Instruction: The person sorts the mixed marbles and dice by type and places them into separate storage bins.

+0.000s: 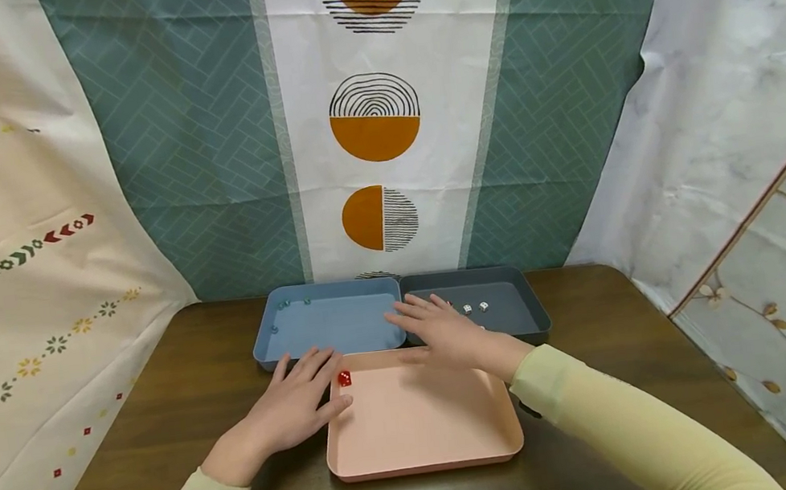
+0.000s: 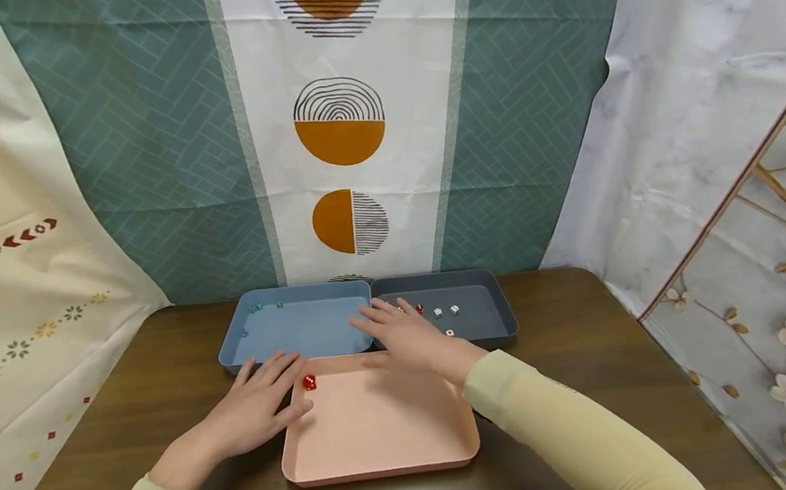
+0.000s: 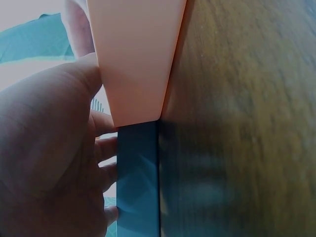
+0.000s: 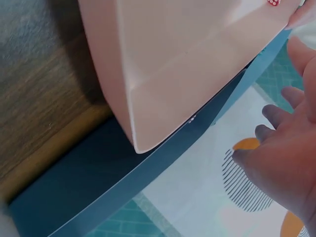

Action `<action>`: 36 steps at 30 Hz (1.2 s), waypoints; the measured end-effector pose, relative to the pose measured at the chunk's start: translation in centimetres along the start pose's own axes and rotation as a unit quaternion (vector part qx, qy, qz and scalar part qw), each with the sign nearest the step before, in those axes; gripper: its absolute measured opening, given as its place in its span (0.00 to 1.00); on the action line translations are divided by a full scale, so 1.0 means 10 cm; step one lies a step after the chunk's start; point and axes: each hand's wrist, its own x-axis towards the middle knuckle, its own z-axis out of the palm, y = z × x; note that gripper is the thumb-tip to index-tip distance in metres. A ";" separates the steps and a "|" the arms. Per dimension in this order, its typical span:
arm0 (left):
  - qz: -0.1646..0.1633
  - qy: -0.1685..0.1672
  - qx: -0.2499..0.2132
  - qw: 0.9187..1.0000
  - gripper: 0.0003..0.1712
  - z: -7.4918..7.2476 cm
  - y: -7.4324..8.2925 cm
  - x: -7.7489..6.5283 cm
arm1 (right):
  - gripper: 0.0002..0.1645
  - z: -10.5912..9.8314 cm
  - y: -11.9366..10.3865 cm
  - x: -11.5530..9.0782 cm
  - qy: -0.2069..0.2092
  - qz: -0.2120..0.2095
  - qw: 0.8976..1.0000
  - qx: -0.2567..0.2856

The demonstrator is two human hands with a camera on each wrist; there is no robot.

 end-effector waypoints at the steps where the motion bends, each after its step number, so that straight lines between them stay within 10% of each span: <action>1: -0.001 -0.001 0.001 1.000 0.48 0.00 0.00 0.00 | 0.47 0.01 -0.01 0.00 -0.002 -0.003 1.000 -0.001; 36: -0.008 -0.020 -0.002 1.000 0.52 -0.05 -0.08 0.05 | 0.36 0.08 -0.27 0.18 0.006 -0.054 0.998 -0.031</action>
